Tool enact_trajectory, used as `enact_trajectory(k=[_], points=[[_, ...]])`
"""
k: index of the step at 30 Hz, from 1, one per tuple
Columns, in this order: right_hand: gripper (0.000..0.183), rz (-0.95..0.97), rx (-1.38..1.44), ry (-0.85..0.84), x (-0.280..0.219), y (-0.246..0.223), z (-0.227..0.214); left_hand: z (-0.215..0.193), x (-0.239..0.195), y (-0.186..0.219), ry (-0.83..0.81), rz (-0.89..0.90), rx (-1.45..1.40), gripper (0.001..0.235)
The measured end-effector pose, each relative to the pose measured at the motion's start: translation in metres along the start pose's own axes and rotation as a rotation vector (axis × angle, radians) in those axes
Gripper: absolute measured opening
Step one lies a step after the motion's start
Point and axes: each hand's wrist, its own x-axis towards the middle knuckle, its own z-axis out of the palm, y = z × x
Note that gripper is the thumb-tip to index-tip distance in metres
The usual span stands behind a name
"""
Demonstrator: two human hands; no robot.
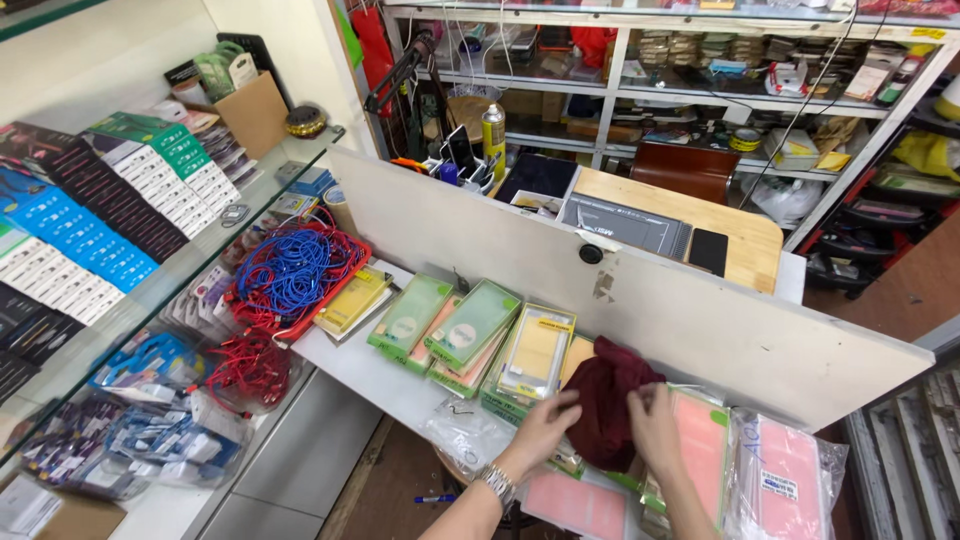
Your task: The person handles stacks of pink rectangular items, counts them, and places them into clear plastic bags. They use a blue marker to write on the bags and arrange the packaged items on a glass display counter and a nearby table.
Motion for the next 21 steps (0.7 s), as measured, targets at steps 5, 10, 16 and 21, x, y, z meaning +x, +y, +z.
enact_trajectory(k=[5, 10, 16, 21], points=[[0.029, -0.134, 0.446, 0.017, -0.035, -0.071, -0.037, 0.042, -0.001, 0.054, 0.018, -0.396, -0.727, 0.068], [0.035, -0.014, 0.095, 0.084, -0.071, -0.117, -0.047, 0.086, -0.017, 0.070, 0.225, -0.113, -0.542, 0.038], [0.062, 0.034, 0.496, -0.134, -0.109, -0.123, -0.063, 0.084, -0.032, 0.057, 0.468, 0.088, -0.149, 0.031], [0.071, -0.087, 0.520, -0.288, -0.141, -0.139, -0.040, 0.050, -0.037, 0.062, 0.489, -0.020, -0.401, 0.043]])
